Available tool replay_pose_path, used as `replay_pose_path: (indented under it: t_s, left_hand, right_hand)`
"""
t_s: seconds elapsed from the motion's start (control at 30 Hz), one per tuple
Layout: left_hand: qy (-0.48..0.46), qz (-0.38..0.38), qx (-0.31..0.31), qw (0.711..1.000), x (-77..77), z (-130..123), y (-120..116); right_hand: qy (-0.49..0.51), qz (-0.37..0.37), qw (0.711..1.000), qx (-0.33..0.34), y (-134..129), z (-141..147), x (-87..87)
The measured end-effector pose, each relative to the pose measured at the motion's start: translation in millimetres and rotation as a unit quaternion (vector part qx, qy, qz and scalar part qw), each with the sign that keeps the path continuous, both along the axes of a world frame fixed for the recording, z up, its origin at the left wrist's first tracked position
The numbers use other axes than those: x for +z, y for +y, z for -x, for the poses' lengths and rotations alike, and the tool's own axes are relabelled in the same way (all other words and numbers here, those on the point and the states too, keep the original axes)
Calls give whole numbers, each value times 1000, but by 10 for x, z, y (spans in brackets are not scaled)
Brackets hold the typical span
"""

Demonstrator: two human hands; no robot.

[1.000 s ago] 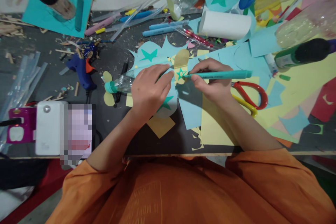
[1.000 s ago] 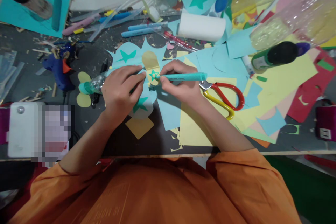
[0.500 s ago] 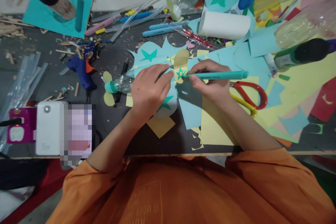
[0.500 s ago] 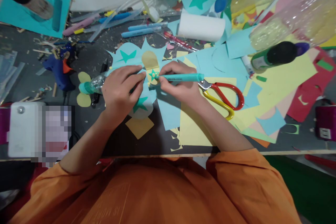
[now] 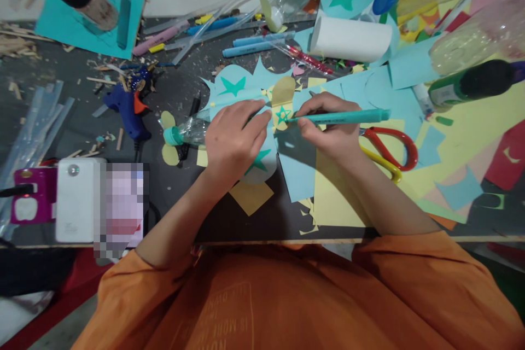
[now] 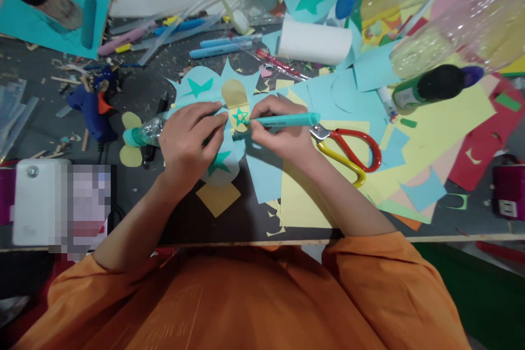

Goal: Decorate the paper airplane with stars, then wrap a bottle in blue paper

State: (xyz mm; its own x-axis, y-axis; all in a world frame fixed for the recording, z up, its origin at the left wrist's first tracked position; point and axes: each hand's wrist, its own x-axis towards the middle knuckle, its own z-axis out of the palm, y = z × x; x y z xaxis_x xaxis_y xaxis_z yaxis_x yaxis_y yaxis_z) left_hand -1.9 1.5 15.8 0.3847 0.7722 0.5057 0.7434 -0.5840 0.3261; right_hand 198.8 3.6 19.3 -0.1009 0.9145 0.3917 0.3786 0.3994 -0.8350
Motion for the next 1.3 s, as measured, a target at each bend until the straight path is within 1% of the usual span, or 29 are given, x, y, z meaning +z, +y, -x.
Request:
replay_pose_path:
  t_s: [0.13,0.23,0.33,0.53,0.67,0.77,0.9,1.03,1.17,1.3]
  left_hand:
    - [2,9,-10,1000,3,3,-1]
    - [8,-7,-6,1000,-3,4,-2]
    - [12,-19,0,1000,-13,-1,0]
    - [8,-46,-7,999,-15,-1,0]
    - [8,-31,-4,999,-8,2,0]
    - [7,-9,-5,1000,-6,3,1]
    - [2,-11,0,1000,-2,5,1]
    - [-5,-21,-11,1000,-5,4,-1]
    - [11,-40,-2,999,-20,0,3]
    - [24,-39,0,999,-26,1,8]
  right_hand:
    - [6,-3,1000,-3,5,2,-7]
    - [11,-11,1000,2,7,-1,-14]
    - [7,2,1000,9,8,-10,-21]
    - [14,-1,1000,-13,-4,8,-23]
    - [33,-46,998,-20,-1,28,-13]
    - [25,-38,999,-18,2,40,3]
    - [31,-35,998,-33,-1,55,26]
    - [28,-36,999,-14,-3,52,35]
    - [26,-48,998,11,-8,46,34]
    - [1,-12,1000,15,-14,47,31]
